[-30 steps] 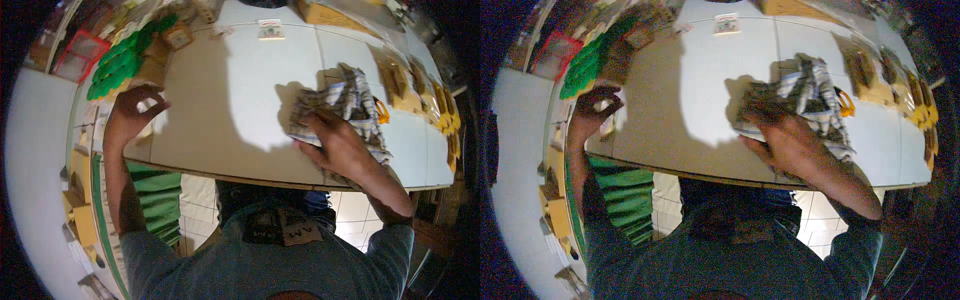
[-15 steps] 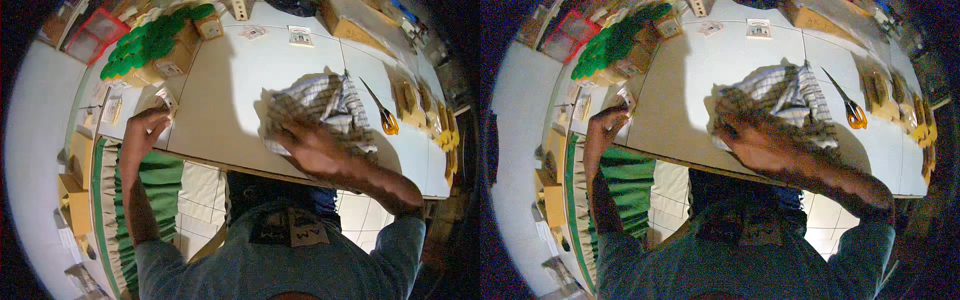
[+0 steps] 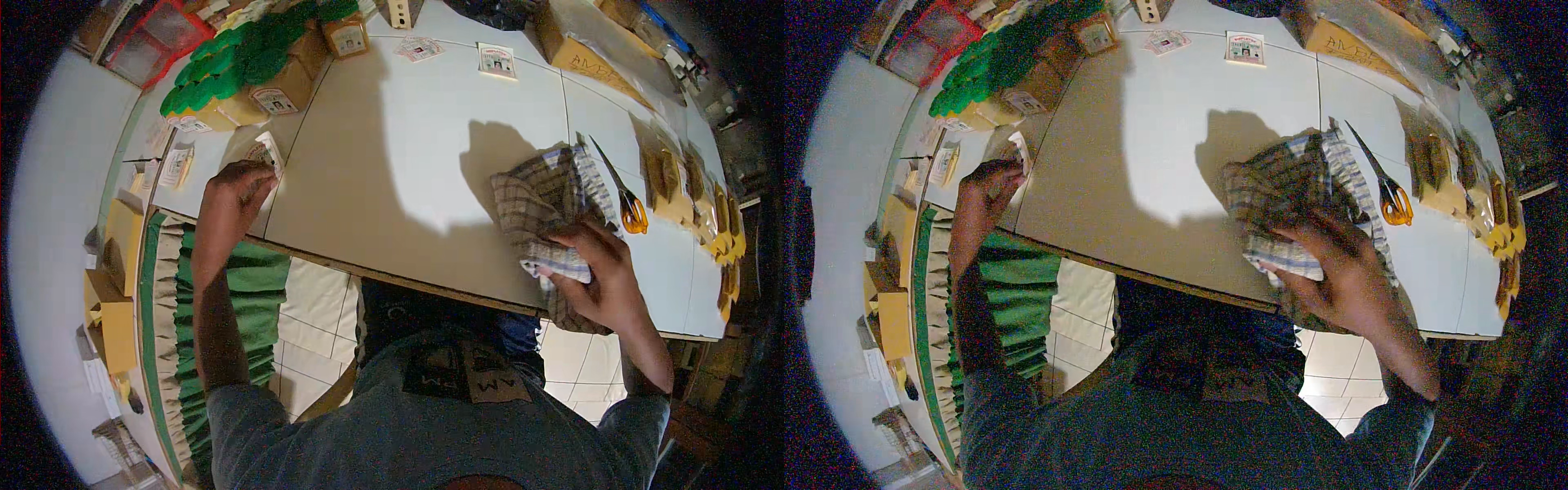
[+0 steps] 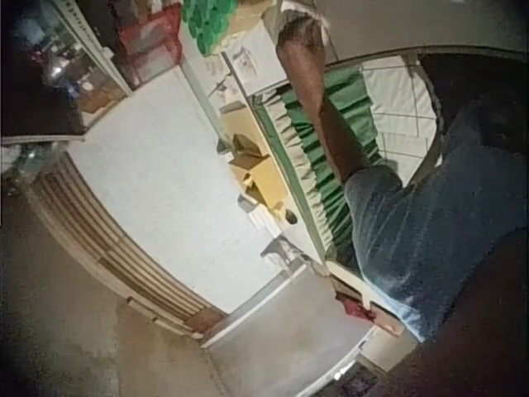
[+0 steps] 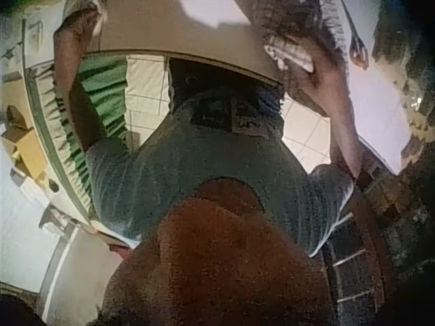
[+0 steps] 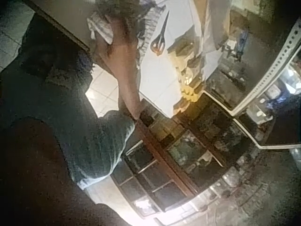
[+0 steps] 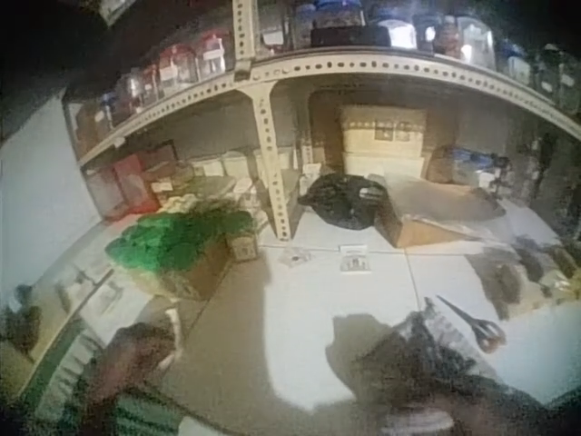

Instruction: The recorder is applying small paper labels to what appear to be product containers or small cardboard boxes.

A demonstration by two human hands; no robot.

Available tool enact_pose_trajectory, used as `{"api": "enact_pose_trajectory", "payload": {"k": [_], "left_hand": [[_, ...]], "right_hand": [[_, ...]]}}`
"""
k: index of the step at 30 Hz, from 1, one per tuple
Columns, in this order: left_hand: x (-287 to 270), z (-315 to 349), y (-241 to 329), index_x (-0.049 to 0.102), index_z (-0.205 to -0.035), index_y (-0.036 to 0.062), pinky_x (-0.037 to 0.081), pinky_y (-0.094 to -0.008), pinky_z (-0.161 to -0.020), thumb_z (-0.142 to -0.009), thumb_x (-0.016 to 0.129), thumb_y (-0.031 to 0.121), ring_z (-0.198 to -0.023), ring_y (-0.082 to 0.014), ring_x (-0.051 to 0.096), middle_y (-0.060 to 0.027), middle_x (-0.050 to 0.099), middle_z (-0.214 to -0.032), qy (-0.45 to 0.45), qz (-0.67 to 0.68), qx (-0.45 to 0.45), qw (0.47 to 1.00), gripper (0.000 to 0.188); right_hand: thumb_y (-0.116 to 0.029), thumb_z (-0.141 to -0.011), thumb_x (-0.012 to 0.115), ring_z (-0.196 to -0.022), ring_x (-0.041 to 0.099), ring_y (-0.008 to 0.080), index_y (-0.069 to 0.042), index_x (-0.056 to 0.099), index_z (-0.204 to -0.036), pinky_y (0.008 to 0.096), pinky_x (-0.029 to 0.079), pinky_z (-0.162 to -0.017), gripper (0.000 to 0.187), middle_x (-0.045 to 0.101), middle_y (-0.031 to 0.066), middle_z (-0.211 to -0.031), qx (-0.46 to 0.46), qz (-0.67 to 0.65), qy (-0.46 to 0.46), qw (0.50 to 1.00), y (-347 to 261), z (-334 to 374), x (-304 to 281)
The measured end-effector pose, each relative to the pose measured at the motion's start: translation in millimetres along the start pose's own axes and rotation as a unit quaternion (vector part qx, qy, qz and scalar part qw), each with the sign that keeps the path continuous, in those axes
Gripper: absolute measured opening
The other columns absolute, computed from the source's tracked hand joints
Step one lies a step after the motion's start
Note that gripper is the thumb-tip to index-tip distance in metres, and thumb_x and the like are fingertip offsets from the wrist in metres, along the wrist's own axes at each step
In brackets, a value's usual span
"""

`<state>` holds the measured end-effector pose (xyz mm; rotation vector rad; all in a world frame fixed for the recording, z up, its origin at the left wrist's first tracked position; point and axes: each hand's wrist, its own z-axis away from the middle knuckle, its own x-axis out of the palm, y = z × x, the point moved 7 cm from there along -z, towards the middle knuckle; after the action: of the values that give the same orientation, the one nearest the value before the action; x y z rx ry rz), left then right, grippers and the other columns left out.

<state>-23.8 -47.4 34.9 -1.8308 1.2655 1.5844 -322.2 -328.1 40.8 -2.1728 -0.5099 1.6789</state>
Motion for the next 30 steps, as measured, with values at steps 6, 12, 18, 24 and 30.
{"api": "enact_pose_trajectory", "payload": {"k": [6, 12, 18, 24, 30], "left_hand": [[-3.9, 10.7, -0.9, 0.066, -0.1, 0.0018, 0.053, -0.0397, -0.081, -0.082, 0.068, 0.001, -0.091, -0.035, 0.066, -0.0176, 0.068, -0.097, 0.019, -0.011, 0.008, 1.0, 0.018], [0.6, 12.3, 6.5, 0.065, -0.101, 0.001, 0.052, -0.0407, -0.084, -0.082, 0.067, 0.003, -0.092, -0.0352, 0.064, -0.0177, 0.068, -0.098, 0.041, -0.018, -0.015, 0.999, 0.019], [6.5, 7.6, 7.9, 0.068, -0.101, 0.0021, 0.051, -0.0412, -0.087, -0.084, 0.068, 0.009, -0.097, -0.0359, 0.063, -0.0179, 0.067, -0.104, 0.071, -0.073, -0.023, 0.995, 0.018], [10.0, 8.0, 8.9, 0.068, -0.098, 0.0008, 0.05, -0.0429, -0.086, -0.083, 0.066, 0.006, -0.095, -0.0366, 0.062, -0.0183, 0.067, -0.1, 0.087, -0.086, -0.024, 0.992, 0.016], [11.6, 8.8, 2.7, 0.069, -0.096, 0.0015, 0.05, -0.0429, -0.086, -0.083, 0.066, 0.007, -0.095, -0.0361, 0.062, -0.0174, 0.068, -0.1, 0.09, -0.108, -0.039, 0.989, 0.015]], "right_hand": [[-0.003, -0.076, 0.075, -0.087, 0.063, 0.0227, 0.002, 0.062, -0.108, 0.0311, 0.048, -0.08, 0.034, 0.065, 0.0128, -0.094, 0.005, -0.071, 0.077, 0.994, 3.4, -7.7, -18.1], [-0.012, -0.076, 0.078, -0.092, 0.066, 0.0302, -0.001, 0.065, -0.104, 0.0367, 0.05, -0.084, 0.033, 0.066, 0.0161, -0.098, 0.093, -0.099, 0.098, 0.986, 12.5, -5.3, -22.7], [-0.013, -0.077, 0.077, -0.092, 0.066, 0.0303, -0.001, 0.064, -0.106, 0.0364, 0.05, -0.084, 0.034, 0.066, 0.0161, -0.097, 0.087, -0.095, 0.092, 0.987, 12.6, -5.2, -22.3], [-0.012, -0.077, 0.077, -0.091, 0.066, 0.0304, -0.001, 0.063, -0.107, 0.0361, 0.05, -0.084, 0.035, 0.066, 0.0158, -0.097, 0.091, -0.094, 0.082, 0.988, 13.3, -3.4, -22.3], [-0.012, -0.076, 0.077, -0.091, 0.066, 0.0302, -0.002, 0.064, -0.106, 0.0359, 0.05, -0.083, 0.035, 0.066, 0.0157, -0.096, 0.071, -0.086, 0.09, 0.99, 12.9, -9.0, -20.8]]}}
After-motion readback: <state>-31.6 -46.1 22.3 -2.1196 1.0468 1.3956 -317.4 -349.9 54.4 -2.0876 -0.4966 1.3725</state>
